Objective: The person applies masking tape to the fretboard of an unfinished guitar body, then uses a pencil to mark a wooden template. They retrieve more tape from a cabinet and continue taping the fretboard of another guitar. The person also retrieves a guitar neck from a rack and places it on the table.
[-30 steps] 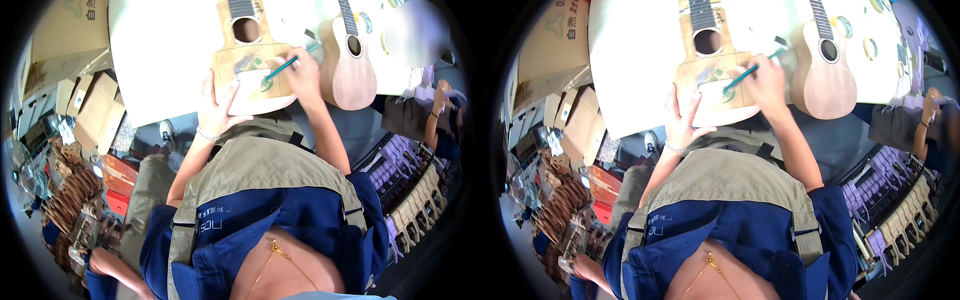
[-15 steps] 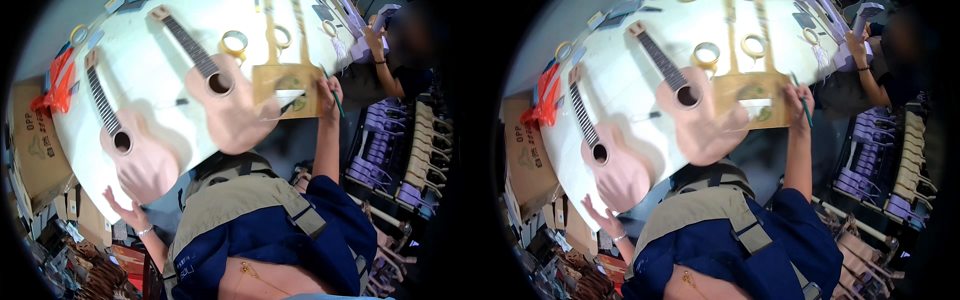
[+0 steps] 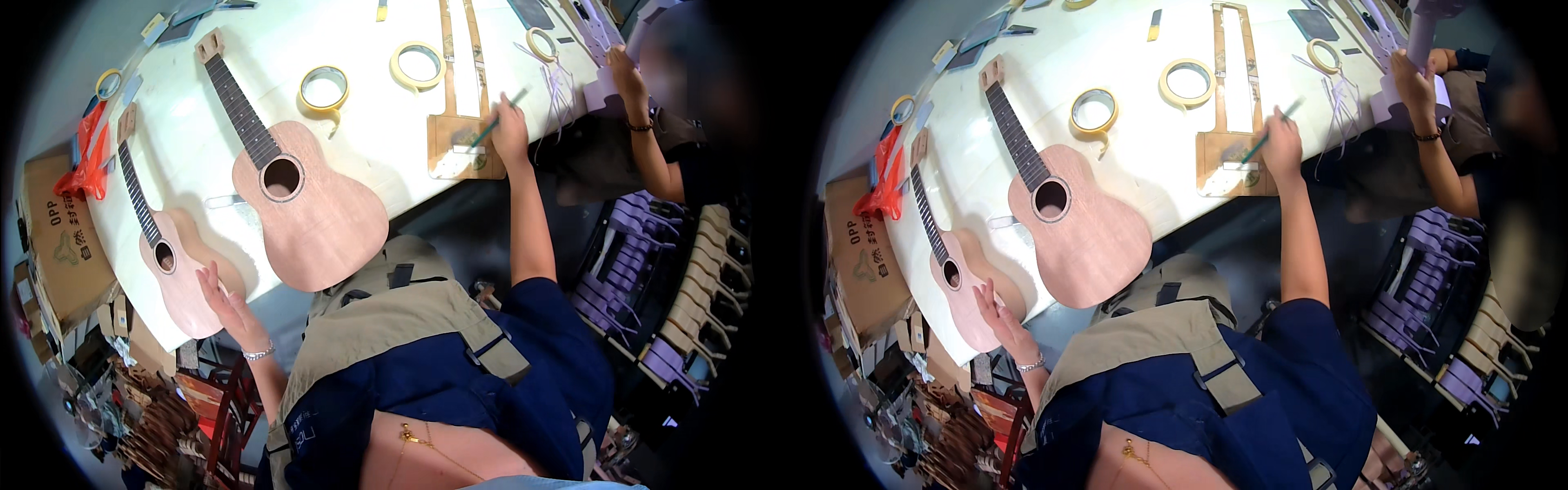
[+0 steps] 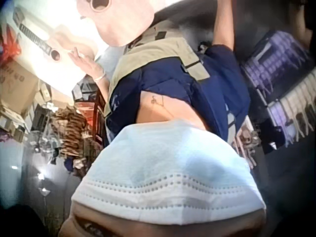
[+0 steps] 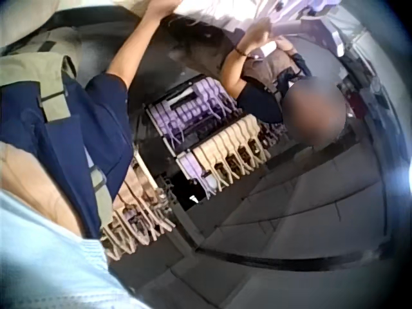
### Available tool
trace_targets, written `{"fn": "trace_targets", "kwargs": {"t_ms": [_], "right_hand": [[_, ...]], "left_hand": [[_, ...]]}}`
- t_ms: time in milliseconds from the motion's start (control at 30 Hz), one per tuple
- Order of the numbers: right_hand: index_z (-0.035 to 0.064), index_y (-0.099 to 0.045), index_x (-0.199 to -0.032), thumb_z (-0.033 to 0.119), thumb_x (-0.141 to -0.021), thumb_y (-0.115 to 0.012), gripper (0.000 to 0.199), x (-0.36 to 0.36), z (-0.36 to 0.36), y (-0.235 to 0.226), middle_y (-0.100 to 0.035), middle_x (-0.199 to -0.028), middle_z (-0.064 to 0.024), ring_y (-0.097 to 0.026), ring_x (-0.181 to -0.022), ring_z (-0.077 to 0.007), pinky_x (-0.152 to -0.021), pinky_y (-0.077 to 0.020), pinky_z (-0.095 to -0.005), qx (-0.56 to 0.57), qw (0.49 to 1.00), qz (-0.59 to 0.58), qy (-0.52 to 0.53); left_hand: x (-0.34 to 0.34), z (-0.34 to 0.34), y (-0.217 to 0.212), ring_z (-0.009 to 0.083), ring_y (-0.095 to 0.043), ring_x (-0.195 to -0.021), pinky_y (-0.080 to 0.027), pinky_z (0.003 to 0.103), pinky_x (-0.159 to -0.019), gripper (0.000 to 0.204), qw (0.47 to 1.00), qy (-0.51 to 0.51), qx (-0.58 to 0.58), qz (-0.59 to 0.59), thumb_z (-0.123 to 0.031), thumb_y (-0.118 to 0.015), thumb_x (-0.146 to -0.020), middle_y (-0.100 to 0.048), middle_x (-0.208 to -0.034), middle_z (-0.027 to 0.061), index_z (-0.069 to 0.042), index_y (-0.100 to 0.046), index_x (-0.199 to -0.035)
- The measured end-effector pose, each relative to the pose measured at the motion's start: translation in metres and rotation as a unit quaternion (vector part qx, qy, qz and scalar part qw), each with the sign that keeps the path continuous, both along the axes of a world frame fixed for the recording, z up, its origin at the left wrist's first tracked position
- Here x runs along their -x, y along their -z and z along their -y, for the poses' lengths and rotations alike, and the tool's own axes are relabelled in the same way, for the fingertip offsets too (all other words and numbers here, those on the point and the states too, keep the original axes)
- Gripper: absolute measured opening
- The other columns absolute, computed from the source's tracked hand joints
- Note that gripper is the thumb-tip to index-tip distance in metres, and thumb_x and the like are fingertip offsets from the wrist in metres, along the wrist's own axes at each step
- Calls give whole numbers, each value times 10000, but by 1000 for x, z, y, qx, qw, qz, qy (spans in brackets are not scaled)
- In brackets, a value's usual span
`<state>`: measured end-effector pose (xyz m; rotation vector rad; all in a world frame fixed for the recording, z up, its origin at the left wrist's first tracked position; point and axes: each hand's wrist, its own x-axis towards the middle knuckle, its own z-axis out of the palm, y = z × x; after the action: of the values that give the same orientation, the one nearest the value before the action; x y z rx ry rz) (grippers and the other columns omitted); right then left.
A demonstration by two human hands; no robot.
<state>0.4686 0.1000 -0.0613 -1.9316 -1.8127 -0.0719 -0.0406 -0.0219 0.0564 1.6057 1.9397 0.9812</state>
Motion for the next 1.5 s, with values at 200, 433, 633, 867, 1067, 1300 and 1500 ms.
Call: {"fn": "trace_targets", "kwargs": {"t_ms": [200,433,633,867,1067,1300,1500], "right_hand": [[75,-602,-900,55,-784,-517,145,45,-73,-7,-609,-964,-137,-502,-1054,-299,-973,-285,-573,86,985,149,19],[-10,-610,-927,328,-903,-462,369,129,-108,-16,-646,-862,-122,-595,-926,-269,-871,-431,-416,83,963,248,-61],[-4,-425,-1143,301,-989,-258,380,170,-57,-72,-605,-951,-158,-565,-981,-230,-907,-452,-376,173,574,-799,-35],[66,-449,-1171,28,-869,-527,314,235,12,-121,-512,-1215,-151,-422,-1226,-286,-1017,-361,-382,134,428,-882,-142],[104,-475,-984,-39,-816,-585,247,265,25,-127,-530,-1216,-200,-459,-1204,-249,-1025,-328,-359,101,513,-826,-213],[91,-494,-1019,-8,-836,-545,214,278,29,-123,-498,-1253,-210,-359,-1282,-261,-1059,-264,-386,148,433,-837,-300],[100,-602,-1077,43,-802,-603,282,248,22,-125,-585,-1172,-119,-511,-1135,-288,-1016,-316,-414,133,779,-580,-198]], "left_hand": [[-23,12,16,311,-349,-1256,-241,395,-1045,539,999,-18,-21,21,-306,-376,-946,-410,-1329,203,59,-299,-1335],[-62,-3,13,272,-460,-1165,-311,365,-998,521,993,-9,-23,116,-120,-546,-853,-501,-1231,196,53,-362,-1308],[-69,-29,6,211,-568,-1016,-398,324,-915,387,983,4,-33,180,-89,-553,-853,-622,-1030,133,37,-472,-1210],[-97,-51,5,74,-541,-819,-420,206,-757,148,901,27,43,431,-104,-593,-858,-587,-892,50,22,-614,-932],[-112,-62,-12,58,-461,-791,-380,173,-716,159,883,-8,14,470,-153,-624,-848,-426,-907,-6,2,-656,-830],[-98,-64,8,83,-464,-850,-376,202,-738,143,863,5,45,504,-151,-694,-780,-451,-954,18,-14,-654,-774],[-55,-43,11,143,-450,-882,-368,237,-785,142,958,-18,35,285,-140,-735,-728,-454,-874,25,-27,-650,-731]]}}
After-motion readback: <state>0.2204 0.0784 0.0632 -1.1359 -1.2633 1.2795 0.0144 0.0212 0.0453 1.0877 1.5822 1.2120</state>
